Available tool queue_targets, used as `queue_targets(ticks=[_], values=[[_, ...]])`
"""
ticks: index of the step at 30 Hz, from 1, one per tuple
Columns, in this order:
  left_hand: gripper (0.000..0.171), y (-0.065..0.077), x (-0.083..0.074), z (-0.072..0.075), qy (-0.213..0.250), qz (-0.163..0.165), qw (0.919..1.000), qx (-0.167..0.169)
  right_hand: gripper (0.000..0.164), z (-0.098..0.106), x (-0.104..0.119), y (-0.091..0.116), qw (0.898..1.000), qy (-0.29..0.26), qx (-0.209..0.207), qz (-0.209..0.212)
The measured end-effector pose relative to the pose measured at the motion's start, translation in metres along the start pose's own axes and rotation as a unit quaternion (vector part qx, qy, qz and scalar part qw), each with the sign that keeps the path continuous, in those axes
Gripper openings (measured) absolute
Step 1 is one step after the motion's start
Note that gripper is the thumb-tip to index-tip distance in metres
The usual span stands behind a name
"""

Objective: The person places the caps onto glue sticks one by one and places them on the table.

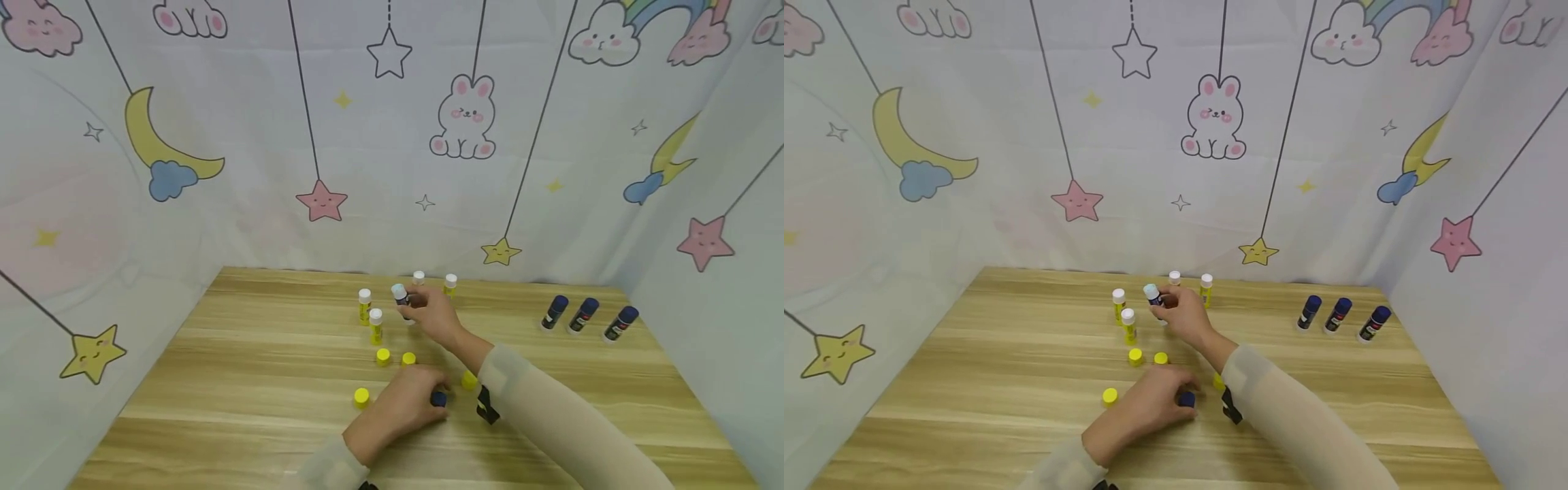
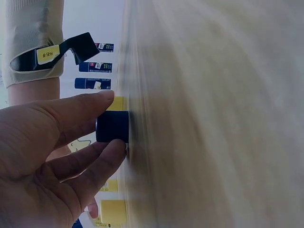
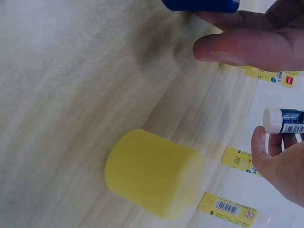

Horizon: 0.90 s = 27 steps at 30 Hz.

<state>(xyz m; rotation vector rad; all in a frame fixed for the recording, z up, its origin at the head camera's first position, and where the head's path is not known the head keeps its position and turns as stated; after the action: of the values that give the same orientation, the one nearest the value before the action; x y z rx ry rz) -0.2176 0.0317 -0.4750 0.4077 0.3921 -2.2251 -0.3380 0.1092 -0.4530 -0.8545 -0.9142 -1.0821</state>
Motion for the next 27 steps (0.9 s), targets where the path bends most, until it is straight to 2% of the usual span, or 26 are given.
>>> queue_targets(ticks=[6,15,22,27], values=[[0.023,-0.002,-0.002,-0.002,-0.005,-0.017,0.9998,0.008,0.034,0.003,0.000,0.006,1.000,-0.016,-0.016,-0.012],[0.017,-0.006,-0.002,-0.003,-0.012,-0.025,0.9996,0.002,0.028,0.009,-0.002,0.016,0.999,0.008,-0.037,0.002],[0.018,-0.005,-0.002,0.000,-0.012,-0.016,0.9998,0.009,0.029,0.013,-0.002,0.020,0.999,0.002,-0.048,0.009],[0.018,-0.005,-0.002,-0.001,-0.006,-0.009,0.9998,0.018,0.032,0.017,-0.005,0.025,0.999,0.007,-0.054,-0.006]])
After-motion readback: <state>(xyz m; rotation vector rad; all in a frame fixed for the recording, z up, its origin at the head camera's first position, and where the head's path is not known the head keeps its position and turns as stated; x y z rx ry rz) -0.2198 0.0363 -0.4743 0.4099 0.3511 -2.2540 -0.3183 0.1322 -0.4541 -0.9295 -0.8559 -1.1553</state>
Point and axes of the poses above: each hand's wrist, its own y-axis away from the middle knuckle, its own z-axis out of the back of the hand, x = y × z, the point moved 4 cm from there along -y, towards the middle knuckle, and after that the axes turned 6 degrees about -y, right-handed, at the moved point
